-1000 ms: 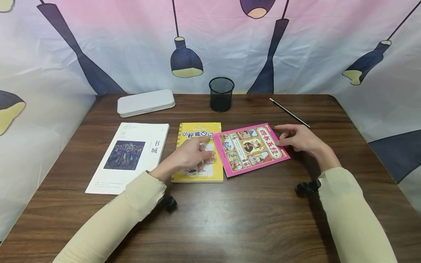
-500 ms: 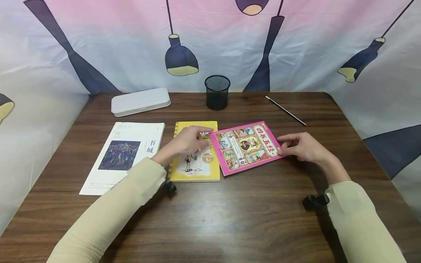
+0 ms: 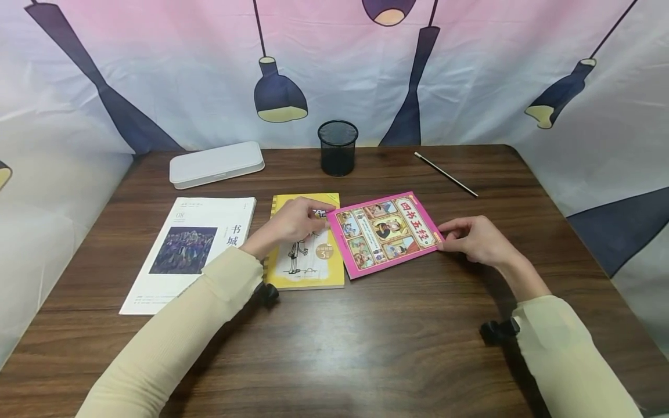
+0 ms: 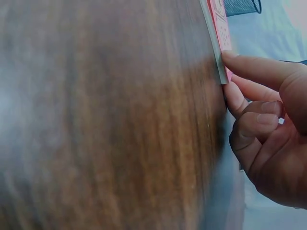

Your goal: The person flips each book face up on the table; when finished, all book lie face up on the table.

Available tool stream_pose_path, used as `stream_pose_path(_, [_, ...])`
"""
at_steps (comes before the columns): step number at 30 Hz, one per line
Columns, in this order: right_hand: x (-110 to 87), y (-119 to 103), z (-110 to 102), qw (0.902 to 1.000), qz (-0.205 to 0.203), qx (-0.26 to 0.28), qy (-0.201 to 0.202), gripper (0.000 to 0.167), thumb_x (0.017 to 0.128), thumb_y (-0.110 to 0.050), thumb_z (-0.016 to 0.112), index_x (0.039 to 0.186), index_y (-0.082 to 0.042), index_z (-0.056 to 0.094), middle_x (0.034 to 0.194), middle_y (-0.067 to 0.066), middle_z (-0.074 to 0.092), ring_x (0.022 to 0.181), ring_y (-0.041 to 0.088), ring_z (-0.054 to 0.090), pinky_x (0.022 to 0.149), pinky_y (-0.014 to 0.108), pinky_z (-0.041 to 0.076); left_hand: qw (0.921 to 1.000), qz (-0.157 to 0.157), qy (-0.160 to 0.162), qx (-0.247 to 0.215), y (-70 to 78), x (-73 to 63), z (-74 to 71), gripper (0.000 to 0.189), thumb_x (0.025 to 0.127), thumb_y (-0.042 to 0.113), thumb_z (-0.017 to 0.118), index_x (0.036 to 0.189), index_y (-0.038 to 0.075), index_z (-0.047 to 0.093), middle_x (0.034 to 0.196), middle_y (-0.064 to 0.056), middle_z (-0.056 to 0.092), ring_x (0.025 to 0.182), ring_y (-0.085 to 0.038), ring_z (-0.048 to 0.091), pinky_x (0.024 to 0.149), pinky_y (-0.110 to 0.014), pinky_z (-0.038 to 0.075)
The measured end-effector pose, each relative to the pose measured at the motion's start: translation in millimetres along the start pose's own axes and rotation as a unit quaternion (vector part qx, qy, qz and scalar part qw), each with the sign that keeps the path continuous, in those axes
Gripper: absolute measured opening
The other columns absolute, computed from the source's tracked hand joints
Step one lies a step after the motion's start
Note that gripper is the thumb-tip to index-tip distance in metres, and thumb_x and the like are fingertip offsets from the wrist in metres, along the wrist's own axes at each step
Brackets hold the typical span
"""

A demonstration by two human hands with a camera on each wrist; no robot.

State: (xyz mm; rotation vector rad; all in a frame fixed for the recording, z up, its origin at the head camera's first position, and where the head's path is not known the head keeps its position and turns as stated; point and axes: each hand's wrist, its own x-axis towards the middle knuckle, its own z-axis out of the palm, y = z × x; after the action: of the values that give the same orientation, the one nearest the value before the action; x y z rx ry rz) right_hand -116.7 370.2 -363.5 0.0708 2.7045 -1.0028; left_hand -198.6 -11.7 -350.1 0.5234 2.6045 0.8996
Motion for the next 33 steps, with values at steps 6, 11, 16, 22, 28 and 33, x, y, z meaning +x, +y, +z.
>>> stream_pose_path(6, [-1.3, 0, 1, 0.9999, -0.011, 0.000, -0.001, 0.047, 0.096, -0.022, 0.079, 0.136, -0.002, 0.067, 0.096, 0.007, 0.064, 0.059, 0.010, 0.046, 0.050, 0.028, 0.042, 0.9998, 0.013, 0.011, 0.006, -2.2, 0.1, -0.3, 0.042, 0.103, 0.023, 0.069, 0.145, 0.023, 0.067, 0.094, -0.005, 0.073, 0.060, -0.010, 0.060, 0.057, -0.022, 0.045])
stream_pose_path(11, [-0.7, 0, 2, 0.9999, -0.010, 0.003, 0.002, 0.047, 0.096, -0.022, 0.079, 0.137, -0.001, 0.067, 0.096, 0.007, 0.063, 0.060, 0.010, 0.046, 0.051, 0.028, 0.043, 0.9999, 0.009, 0.011, 0.004, -4.0, 0.2, -0.9, 0.040, 0.102, 0.023, 0.070, 0.143, 0.023, 0.069, 0.097, -0.005, 0.074, 0.062, -0.012, 0.059, 0.059, -0.024, 0.044])
stream_pose_path(16, [0.8, 0, 1, 0.9999, -0.007, 0.001, 0.007, 0.043, 0.096, -0.022, 0.080, 0.132, -0.001, 0.069, 0.094, 0.006, 0.064, 0.059, 0.010, 0.046, 0.051, 0.028, 0.043, 0.9998, 0.013, 0.013, -0.006, -5.9, -2.0, -1.1, 0.036, 0.099, 0.023, 0.075, 0.136, 0.021, 0.074, 0.089, -0.004, 0.072, 0.063, -0.012, 0.057, 0.059, -0.024, 0.042])
stream_pose_path(22, [6.0, -1, -1, 0.9999, -0.003, 0.001, 0.010, 0.039, 0.096, -0.024, 0.079, 0.126, -0.001, 0.072, 0.092, 0.004, 0.063, 0.058, 0.010, 0.046, 0.051, 0.028, 0.043, 0.9992, 0.026, 0.004, -0.031, -11.9, -8.1, -3.1, 0.025, 0.097, 0.022, 0.079, 0.122, 0.022, 0.082, 0.086, -0.003, 0.070, 0.071, -0.014, 0.055, 0.064, -0.026, 0.042])
stream_pose_path(28, [12.9, 2, -4, 0.9999, 0.006, 0.012, 0.008, 0.040, 0.096, -0.025, 0.079, 0.128, -0.001, 0.072, 0.089, 0.002, 0.061, 0.059, 0.011, 0.046, 0.051, 0.029, 0.043, 0.9970, 0.050, -0.037, -0.046, -15.2, -13.3, -5.7, 0.020, 0.096, 0.020, 0.080, 0.116, 0.020, 0.084, 0.077, -0.002, 0.071, 0.063, -0.015, 0.057, 0.059, -0.025, 0.043])
stream_pose_path(33, [20.4, 3, -5, 0.9988, 0.029, 0.038, -0.005, 0.046, 0.097, -0.026, 0.079, 0.135, -0.001, 0.070, 0.081, -0.001, 0.061, 0.056, 0.013, 0.045, 0.051, 0.029, 0.042, 0.9942, 0.058, -0.076, -0.050, -14.8, -15.0, -5.7, 0.024, 0.095, 0.014, 0.080, 0.118, 0.020, 0.083, 0.076, -0.001, 0.074, 0.059, -0.012, 0.055, 0.054, -0.023, 0.039])
